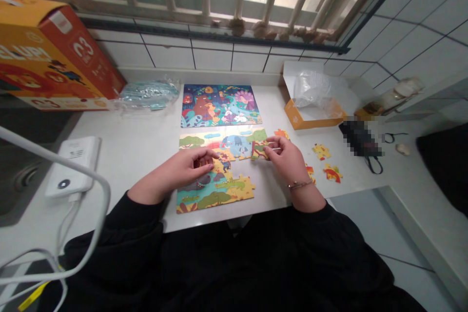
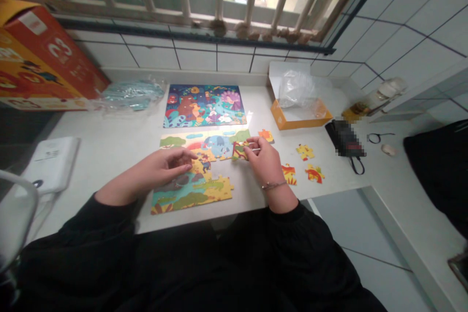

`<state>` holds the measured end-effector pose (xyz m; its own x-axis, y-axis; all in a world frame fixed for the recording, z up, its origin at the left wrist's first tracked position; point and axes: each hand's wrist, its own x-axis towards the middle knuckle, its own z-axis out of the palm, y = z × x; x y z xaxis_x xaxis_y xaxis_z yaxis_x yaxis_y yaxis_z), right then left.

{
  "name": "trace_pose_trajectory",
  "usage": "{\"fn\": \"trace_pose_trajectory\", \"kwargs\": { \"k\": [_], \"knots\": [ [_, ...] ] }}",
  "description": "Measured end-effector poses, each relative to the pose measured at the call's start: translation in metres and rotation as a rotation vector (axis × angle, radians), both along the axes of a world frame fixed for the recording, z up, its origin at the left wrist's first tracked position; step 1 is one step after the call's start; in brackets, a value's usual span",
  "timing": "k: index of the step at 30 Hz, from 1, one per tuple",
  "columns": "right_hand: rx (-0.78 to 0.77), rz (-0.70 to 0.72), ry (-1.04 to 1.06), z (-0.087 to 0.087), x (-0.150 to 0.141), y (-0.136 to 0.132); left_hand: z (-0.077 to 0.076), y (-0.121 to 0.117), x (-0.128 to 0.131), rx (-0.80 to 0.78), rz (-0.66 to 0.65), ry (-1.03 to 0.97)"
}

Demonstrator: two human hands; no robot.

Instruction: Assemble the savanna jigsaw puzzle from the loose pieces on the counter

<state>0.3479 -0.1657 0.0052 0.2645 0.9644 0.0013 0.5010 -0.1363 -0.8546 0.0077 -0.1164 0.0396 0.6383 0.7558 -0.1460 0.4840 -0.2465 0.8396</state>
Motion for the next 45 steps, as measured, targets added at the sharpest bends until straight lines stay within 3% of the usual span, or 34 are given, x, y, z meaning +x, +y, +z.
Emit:
{"fn": "trace_pose_trajectory", "kwargs": {
  "k": [5,11,15,17,22,25,33,39,42,45],
  "knots": [
    [-0.068,0.013,-0.133,-0.005,0.024,0.025,0.002,0.001,0.002,-0.005,-0.011,0.003],
    [-0.066,0.011,-0.17,-0.009,0.019,0.022,0.001,0.002,0.001,0.004,-0.03,0.006],
    [-0.027,0.046,-0.154,-0.001,0.024,0.017,0.002,0.002,0.002,-0.015,-0.022,0.017],
    [-0.041,0.116,-0.176,0.007,0.029,0.016,0.003,0.002,0.002,-0.017,-0.022,0.026],
    [-0.084,0.466,-0.185,0.027,0.036,0.022,0.006,0.0,0.003,-0.019,-0.034,0.038],
    [-0.038,0.527,-0.196,0.027,0.032,0.031,0.006,0.0,0.003,-0.02,-0.026,0.034],
    [0.117,0.446,-0.312,0.006,0.025,0.052,0.002,0.001,0.001,-0.034,-0.039,0.033],
    [0.281,0.335,-0.502,0.003,0.031,0.046,-0.001,0.002,-0.001,-0.025,-0.062,0.065],
    [0.229,0.262,-0.643,0.002,0.027,0.031,-0.002,0.002,-0.001,-0.031,-0.057,0.075],
    [0.123,0.279,-0.743,0.002,0.019,0.017,-0.002,0.003,-0.001,-0.035,-0.064,0.068]
  ]
}}
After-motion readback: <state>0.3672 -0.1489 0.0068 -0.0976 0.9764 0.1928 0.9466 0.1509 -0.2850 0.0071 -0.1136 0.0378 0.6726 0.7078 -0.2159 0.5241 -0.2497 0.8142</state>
